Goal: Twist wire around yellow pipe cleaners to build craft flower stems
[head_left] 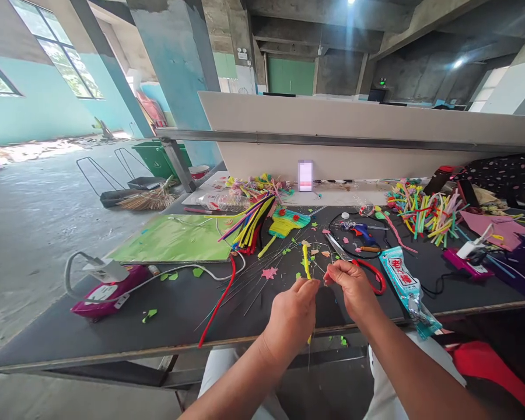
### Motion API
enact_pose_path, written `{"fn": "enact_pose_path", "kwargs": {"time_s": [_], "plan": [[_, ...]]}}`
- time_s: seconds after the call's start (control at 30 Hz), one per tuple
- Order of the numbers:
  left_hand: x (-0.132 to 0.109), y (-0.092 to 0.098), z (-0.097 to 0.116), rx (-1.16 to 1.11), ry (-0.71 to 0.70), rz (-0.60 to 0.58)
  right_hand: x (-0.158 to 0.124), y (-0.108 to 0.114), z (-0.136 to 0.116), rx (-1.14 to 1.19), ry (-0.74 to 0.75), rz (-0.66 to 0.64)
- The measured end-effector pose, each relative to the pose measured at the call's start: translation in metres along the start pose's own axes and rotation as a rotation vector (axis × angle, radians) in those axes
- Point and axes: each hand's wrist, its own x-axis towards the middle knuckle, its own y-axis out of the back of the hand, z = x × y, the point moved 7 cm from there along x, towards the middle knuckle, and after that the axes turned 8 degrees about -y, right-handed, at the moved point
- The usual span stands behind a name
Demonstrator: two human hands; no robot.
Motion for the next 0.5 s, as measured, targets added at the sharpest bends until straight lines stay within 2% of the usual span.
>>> {"fn": "enact_pose_path", "kwargs": {"time_s": [0.23, 0.4, 0.5], "plan": [[0.001, -0.012, 0.004, 0.278, -0.114, -0.223, 0.0, 0.001, 0.006, 0.043, 0.029, 0.068], [0.006, -0.004, 0.002, 0.162, -0.105, -0.134, -0.001, 0.0, 0.002, 0.042, 0.025, 0.04], [0.007, 0.001, 0.004, 0.157, -0.146, -0.119, -0.001, 0.002, -0.002, 0.039, 0.032, 0.039]]}}
